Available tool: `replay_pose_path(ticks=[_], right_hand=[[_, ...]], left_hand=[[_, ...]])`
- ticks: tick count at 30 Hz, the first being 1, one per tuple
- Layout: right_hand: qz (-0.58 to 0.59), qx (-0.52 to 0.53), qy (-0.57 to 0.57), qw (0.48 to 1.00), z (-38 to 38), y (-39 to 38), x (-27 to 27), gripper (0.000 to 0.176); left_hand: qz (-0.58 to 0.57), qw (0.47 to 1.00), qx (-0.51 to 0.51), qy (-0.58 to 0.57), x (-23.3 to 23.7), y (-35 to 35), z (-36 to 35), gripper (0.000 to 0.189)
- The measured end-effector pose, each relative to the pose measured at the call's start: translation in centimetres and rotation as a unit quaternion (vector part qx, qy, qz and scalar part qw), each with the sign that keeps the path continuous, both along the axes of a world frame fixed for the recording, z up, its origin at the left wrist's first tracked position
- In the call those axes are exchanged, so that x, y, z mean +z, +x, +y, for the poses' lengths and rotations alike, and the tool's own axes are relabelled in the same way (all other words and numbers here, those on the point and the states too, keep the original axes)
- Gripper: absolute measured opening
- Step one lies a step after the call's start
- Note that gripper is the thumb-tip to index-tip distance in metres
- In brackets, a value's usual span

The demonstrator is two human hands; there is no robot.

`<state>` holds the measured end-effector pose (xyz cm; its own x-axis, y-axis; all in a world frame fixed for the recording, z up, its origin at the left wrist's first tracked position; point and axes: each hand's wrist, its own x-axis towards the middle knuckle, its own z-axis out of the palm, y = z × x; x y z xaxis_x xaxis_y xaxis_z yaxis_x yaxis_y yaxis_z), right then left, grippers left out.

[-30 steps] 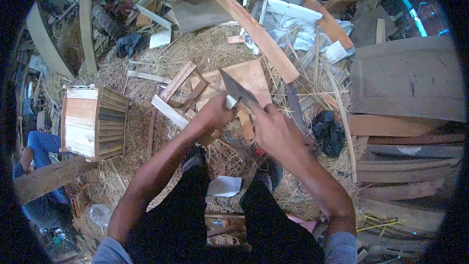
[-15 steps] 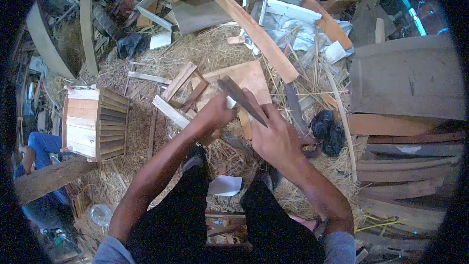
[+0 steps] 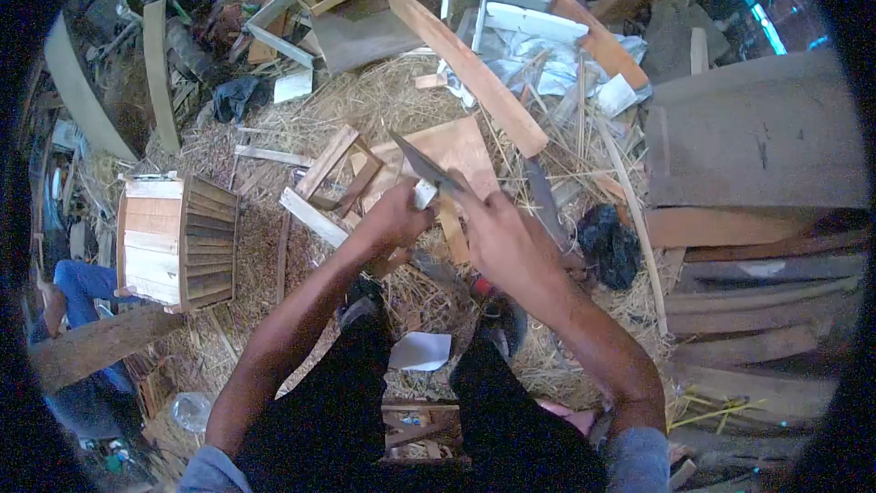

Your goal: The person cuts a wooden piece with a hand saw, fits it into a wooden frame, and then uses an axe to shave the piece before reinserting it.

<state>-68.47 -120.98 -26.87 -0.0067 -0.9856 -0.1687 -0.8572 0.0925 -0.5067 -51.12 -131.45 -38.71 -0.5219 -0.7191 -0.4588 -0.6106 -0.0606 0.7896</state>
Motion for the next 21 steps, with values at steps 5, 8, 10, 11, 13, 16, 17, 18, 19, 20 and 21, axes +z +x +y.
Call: replay_pose_path(ticks=[5,8,10,11,13,16,17,18,19,20,21], right_hand=[[-0.038,-0.011,-0.063,0.997,0.6,0.7,0.6,0.036],[0.001,0.001,0.053,0.999,0.0,0.1,0.0,0.037],[-0.042,-0.019,0.002,0.999,0.1,-0.5,-0.8,0.039],[-0.075,-0.036,-0.048,0.995,0.4,-0.7,-1.2,0.041],[-0.11,-0.069,-0.113,0.985,0.8,-1.1,-2.3,0.047],[-0.093,-0.149,-0.122,0.977,1.6,-2.7,-6.6,0.058],[-0.087,-0.152,-0.084,0.981,2.2,-3.6,-8.5,0.059],[-0.083,-0.155,-0.046,0.983,2.8,-4.7,-10.4,0.06],[-0.078,-0.156,-0.009,0.985,3.5,-5.6,-12.4,0.06],[-0.078,-0.153,-0.001,0.985,4.4,-6.2,-15.0,0.06],[-0.078,-0.149,0.005,0.986,5.4,-6.6,-17.7,0.059]], left_hand=[[0.024,0.999,0.006,-0.028,-0.7,-0.2,-0.2,0.044],[0.023,0.998,0.0,-0.06,-1.5,-0.1,-0.2,0.046],[-0.001,0.996,-0.013,-0.085,-0.7,0.0,0.1,0.047],[-0.003,0.998,-0.01,-0.06,-0.3,0.2,0.0,0.048],[-0.005,1.0,0.0,-0.014,2.0,0.5,-0.3,0.05],[-0.018,1.0,-0.006,-0.008,6.1,1.3,-0.9,0.054],[0.022,0.99,-0.026,-0.138,3.1,2.8,-1.4,0.054],[0.007,0.991,-0.02,-0.129,4.2,3.6,-1.8,0.054],[-0.008,0.993,-0.013,-0.121,6.3,4.2,-2.0,0.053],[-0.045,0.995,-0.032,-0.088,9.3,4.4,-2.5,0.053],[-0.018,0.996,-0.034,-0.086,9.9,5.1,-2.7,0.051]])
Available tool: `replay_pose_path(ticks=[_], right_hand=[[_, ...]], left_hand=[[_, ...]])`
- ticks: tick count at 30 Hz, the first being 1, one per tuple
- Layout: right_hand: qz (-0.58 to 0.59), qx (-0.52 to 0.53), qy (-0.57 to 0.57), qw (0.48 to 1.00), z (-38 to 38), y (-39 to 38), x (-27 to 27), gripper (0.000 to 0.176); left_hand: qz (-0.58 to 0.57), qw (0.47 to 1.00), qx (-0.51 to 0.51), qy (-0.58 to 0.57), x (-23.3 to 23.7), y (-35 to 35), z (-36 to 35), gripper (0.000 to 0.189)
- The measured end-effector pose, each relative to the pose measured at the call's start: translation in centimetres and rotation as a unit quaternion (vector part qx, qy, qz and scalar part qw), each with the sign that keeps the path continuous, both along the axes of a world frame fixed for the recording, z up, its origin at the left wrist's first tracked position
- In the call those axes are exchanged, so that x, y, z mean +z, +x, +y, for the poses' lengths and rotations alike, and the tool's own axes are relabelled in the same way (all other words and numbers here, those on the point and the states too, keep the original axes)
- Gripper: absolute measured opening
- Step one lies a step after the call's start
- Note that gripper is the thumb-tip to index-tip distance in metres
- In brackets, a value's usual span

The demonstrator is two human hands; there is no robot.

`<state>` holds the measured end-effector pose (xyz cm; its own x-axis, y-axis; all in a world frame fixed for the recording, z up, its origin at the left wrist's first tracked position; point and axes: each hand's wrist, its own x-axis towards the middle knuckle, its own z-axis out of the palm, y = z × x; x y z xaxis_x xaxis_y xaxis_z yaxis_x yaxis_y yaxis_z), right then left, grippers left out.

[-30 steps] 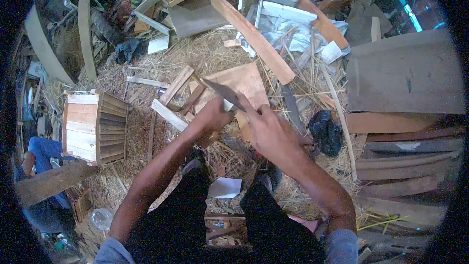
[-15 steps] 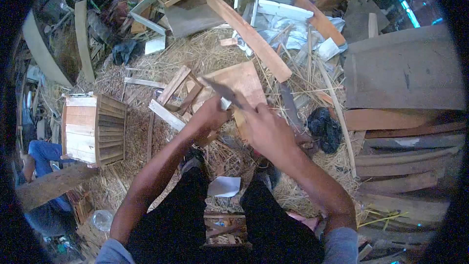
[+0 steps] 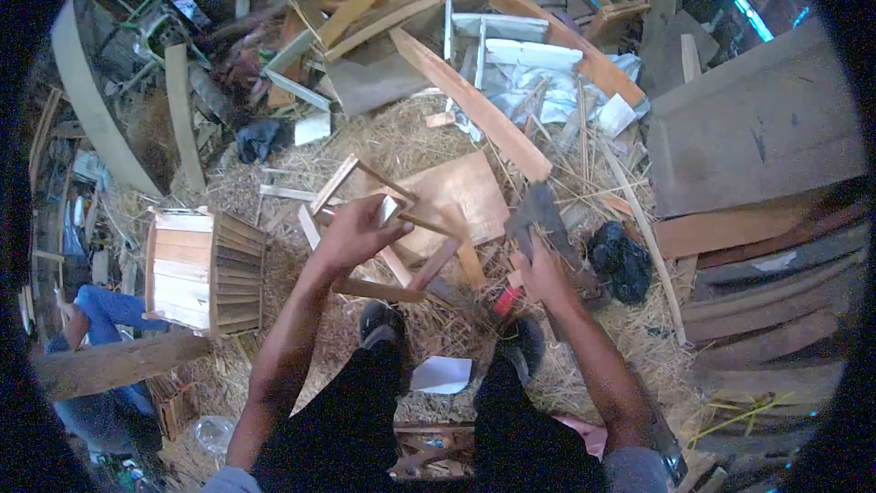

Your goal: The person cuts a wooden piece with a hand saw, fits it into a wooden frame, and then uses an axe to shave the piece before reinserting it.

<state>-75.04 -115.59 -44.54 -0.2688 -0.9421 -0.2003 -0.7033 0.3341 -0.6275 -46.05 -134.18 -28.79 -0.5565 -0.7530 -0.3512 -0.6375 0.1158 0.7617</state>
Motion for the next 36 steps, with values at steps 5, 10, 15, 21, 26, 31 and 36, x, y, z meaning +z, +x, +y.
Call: replay_pose_path(ticks=[5,10,15,21,26,31,36], right_hand=[[0.054,0.016,-0.08,0.995,0.8,-0.9,0.5,0.048],[-0.003,0.038,-0.353,0.935,-1.8,5.5,28.6,0.045],[-0.143,0.28,-0.156,0.936,-0.1,12.2,40.3,0.05],[-0.15,0.269,-0.294,0.905,3.7,16.3,44.8,0.057],[-0.002,0.243,-0.363,0.9,6.8,18.2,47.6,0.059],[-0.041,0.267,-0.33,0.904,7.5,18.7,47.7,0.058],[-0.112,0.228,-0.144,0.956,6.8,19.8,48.9,0.047]], left_hand=[[0.1,0.994,-0.043,0.02,6.3,2.6,0.2,0.048],[0.225,0.968,-0.1,-0.042,15.6,4.2,2.9,0.073],[0.387,0.903,-0.153,-0.102,24.5,6.0,6.5,0.083],[0.363,0.87,-0.182,-0.28,29.4,9.9,9.2,0.071],[0.384,0.855,-0.181,-0.298,30.4,11.2,11.7,0.067],[0.419,0.863,-0.157,-0.234,29.6,12.0,13.3,0.058],[0.41,0.892,-0.095,-0.166,26.7,12.7,12.8,0.053]])
